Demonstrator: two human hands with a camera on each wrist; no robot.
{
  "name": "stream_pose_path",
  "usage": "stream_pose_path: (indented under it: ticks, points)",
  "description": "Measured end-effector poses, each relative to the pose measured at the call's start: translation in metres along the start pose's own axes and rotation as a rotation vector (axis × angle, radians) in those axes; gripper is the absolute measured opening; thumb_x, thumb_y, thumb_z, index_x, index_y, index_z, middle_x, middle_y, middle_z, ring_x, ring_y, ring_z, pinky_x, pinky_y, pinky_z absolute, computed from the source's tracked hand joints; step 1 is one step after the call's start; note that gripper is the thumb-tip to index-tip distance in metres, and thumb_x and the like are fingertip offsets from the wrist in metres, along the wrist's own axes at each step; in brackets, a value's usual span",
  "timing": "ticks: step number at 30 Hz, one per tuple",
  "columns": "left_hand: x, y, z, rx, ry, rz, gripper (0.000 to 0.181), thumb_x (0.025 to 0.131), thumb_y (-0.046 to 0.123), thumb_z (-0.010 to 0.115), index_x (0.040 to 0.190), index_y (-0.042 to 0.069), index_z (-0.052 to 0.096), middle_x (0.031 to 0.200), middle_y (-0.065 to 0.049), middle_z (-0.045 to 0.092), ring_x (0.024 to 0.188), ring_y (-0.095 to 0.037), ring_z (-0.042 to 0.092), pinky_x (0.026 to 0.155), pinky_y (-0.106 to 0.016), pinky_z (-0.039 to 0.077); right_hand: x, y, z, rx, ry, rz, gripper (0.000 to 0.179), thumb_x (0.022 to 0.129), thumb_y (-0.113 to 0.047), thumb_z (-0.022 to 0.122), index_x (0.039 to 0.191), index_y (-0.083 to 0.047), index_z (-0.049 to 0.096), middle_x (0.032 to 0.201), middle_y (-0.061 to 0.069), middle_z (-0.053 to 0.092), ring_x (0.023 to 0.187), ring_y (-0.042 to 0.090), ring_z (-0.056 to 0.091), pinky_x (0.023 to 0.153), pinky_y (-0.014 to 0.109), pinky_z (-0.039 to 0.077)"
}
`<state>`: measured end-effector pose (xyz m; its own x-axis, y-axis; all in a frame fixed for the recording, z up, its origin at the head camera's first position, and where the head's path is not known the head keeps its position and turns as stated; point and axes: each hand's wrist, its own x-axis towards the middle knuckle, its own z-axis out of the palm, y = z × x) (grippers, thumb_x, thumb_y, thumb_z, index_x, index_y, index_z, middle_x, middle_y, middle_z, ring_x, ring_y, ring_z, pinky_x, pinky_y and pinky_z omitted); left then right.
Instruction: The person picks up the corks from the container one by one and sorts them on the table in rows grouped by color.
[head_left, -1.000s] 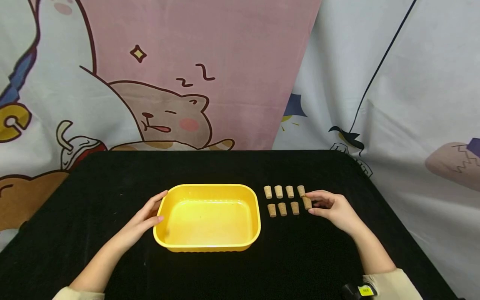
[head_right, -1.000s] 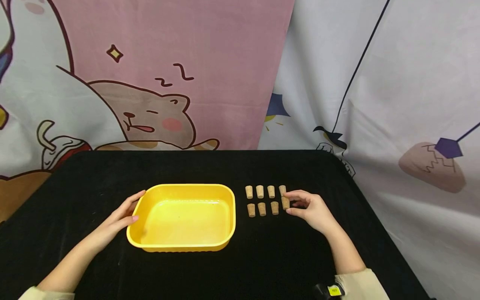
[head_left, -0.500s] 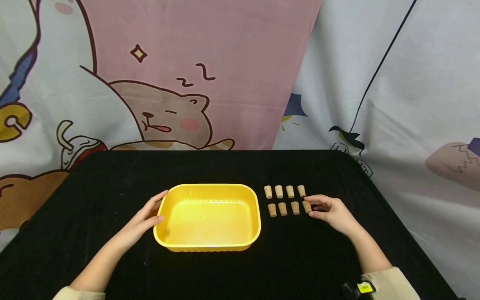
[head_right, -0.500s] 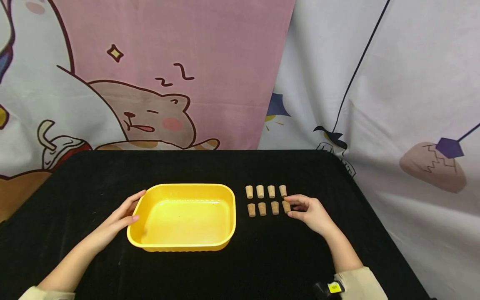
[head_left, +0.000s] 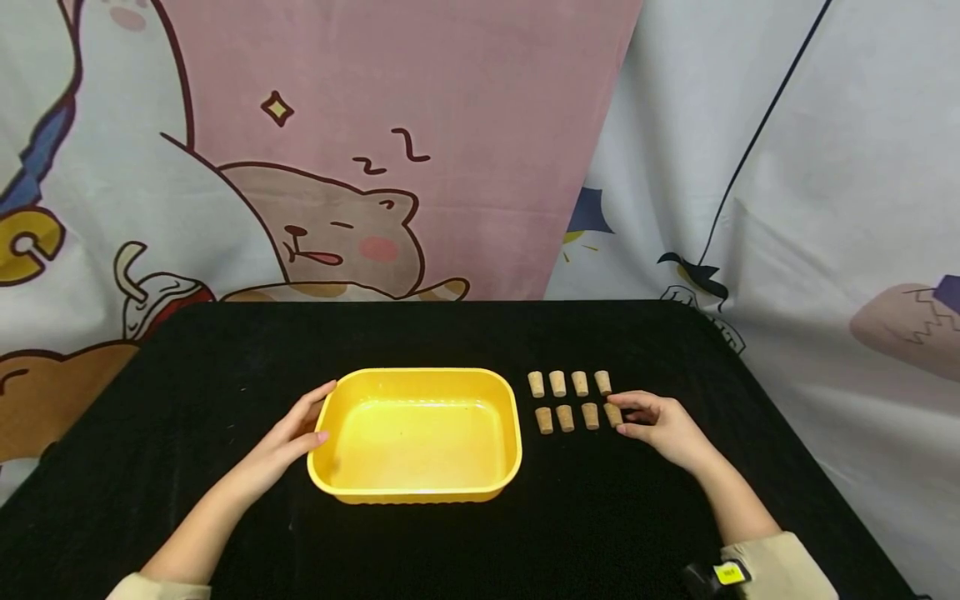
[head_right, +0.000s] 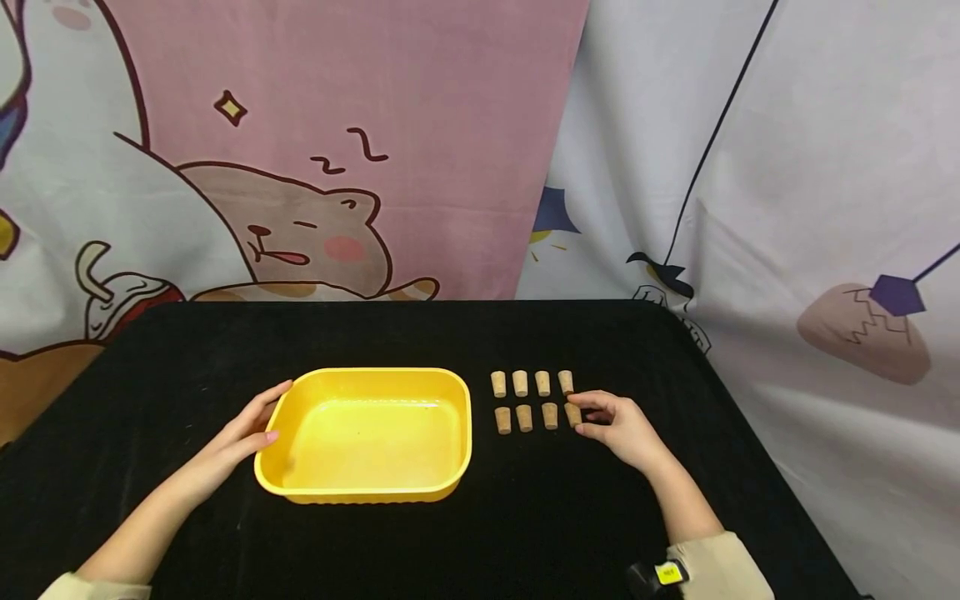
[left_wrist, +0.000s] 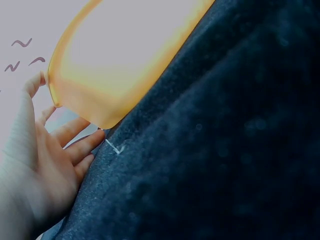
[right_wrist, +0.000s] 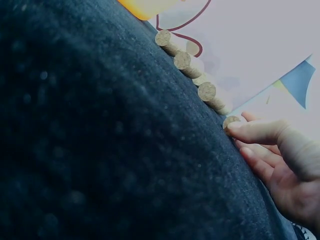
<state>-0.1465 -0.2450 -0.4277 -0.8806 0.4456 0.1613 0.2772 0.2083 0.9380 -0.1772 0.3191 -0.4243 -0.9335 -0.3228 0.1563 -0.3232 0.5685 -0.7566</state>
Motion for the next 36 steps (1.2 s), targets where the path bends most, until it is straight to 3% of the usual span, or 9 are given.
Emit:
stream_pose_path:
  ticks: [10,20,24,31,36]
  points:
    - [0.001,0.003,0.002,0.011,0.002,-0.01,0.059,0.099,0.01,0.044,0.151,0.007,0.017,0.143,-0.031,0.034,0.115,-0.037,0.05,0.087,-0.029,0.048,-0.004,-0.001,-0.004,0.049,-0.029,0.022,0.048,0.081,-0.006,0.071,0.127,-0.002,0.056,0.129,0.02,0.054,0.108,0.036,0.057,0.085,0.024,0.047]
    - [-0.003,0.008,-0.001,0.031,-0.004,-0.024,0.059,0.099,0.01,0.045,0.151,0.005,0.016,0.144,-0.032,0.031,0.117,-0.047,0.045,0.086,-0.029,0.048,-0.003,-0.011,-0.009,0.022,-0.006,0.016,0.045,0.083,-0.011,0.071,0.125,-0.002,0.057,0.122,0.017,0.06,0.109,0.033,0.057,0.087,0.028,0.048]
    - [-0.005,0.012,-0.003,0.06,-0.008,-0.041,0.059,0.1,0.011,0.044,0.151,0.006,0.015,0.146,-0.031,0.03,0.121,-0.049,0.041,0.088,-0.035,0.048,-0.002,-0.016,-0.014,-0.026,0.007,0.003,0.043,0.085,-0.012,0.07,0.125,0.0,0.058,0.121,0.018,0.06,0.106,0.033,0.059,0.085,0.03,0.05]
    - [-0.006,0.027,-0.01,0.157,-0.008,-0.066,0.057,0.103,0.015,0.041,0.151,0.003,0.015,0.147,-0.032,0.028,0.128,-0.051,0.034,0.092,-0.061,0.041,-0.007,-0.022,-0.033,-0.173,0.087,-0.001,0.034,0.09,-0.011,0.065,0.122,0.0,0.06,0.116,0.016,0.063,0.097,0.028,0.062,0.076,0.022,0.051]
    - [-0.009,0.039,-0.026,0.321,0.014,-0.124,0.055,0.103,0.024,0.042,0.151,0.007,0.021,0.147,-0.026,0.032,0.129,-0.047,0.035,0.093,-0.064,0.037,-0.008,-0.023,-0.047,-0.304,0.11,-0.004,0.03,0.09,-0.008,0.064,0.119,0.0,0.061,0.11,0.016,0.065,0.093,0.027,0.063,0.073,0.022,0.051]
